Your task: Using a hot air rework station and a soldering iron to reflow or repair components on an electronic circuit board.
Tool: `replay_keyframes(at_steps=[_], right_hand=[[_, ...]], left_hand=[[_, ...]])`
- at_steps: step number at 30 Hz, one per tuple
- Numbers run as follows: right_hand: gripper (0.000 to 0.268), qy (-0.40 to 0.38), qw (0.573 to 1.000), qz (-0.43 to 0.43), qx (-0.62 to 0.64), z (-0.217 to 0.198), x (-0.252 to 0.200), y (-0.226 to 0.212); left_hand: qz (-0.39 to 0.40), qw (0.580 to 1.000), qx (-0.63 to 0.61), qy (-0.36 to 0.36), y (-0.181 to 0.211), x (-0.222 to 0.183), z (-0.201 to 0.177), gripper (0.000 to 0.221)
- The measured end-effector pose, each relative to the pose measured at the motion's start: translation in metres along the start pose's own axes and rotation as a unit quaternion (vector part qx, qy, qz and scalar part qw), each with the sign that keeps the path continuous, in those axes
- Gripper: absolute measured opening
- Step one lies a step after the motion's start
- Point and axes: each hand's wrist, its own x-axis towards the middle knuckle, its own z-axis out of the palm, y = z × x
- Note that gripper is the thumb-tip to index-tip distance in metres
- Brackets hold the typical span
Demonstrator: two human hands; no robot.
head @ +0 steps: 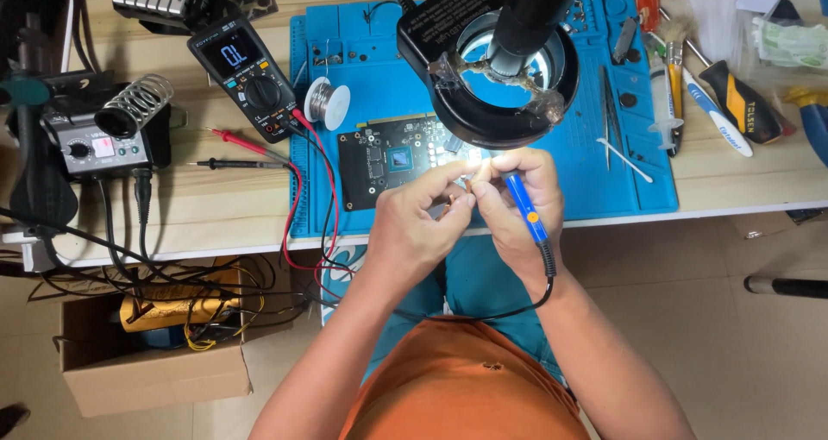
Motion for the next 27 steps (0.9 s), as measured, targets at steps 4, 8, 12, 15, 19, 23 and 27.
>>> replay_keyframes(at_steps=[4,8,12,15,19,23,27], right_hand=[[0.029,0.009,1.0,0.005,0.001,-0.005,-0.001,0.001],[0.03,0.008,1.0,0.009,0.005,-0.006,-0.001,0.0],[0.031,0.011,1.0,0.002,0.016,0.0,0.0,-0.001],[0.03,0.015,1.0,-0.005,0.007,0.002,0.001,-0.002],[0.028,0.024,0.998,-0.008,-0.051,0.004,0.001,-0.007],[0.028,0.037,0.999,-0.004,-0.038,0.006,0.003,-0.012],[0.027,0.045,0.998,-0.01,-0.05,-0.003,0.004,-0.011]], left_hand=[[-0.011,1.0,-0.011,-0.004,0.001,0.001,0.001,0.031],[-0.03,0.999,-0.013,-0.007,0.004,0.004,-0.001,0.024],[-0.027,1.0,-0.01,0.001,0.001,0.005,0.0,0.018],[-0.019,1.0,-0.006,0.005,-0.001,0.007,0.001,0.015],[-0.011,1.0,-0.01,0.028,-0.004,0.007,0.002,0.012],[0.002,0.999,0.019,0.033,-0.007,0.011,0.002,0.01],[0.013,0.998,0.046,0.038,-0.008,0.018,0.001,0.009]])
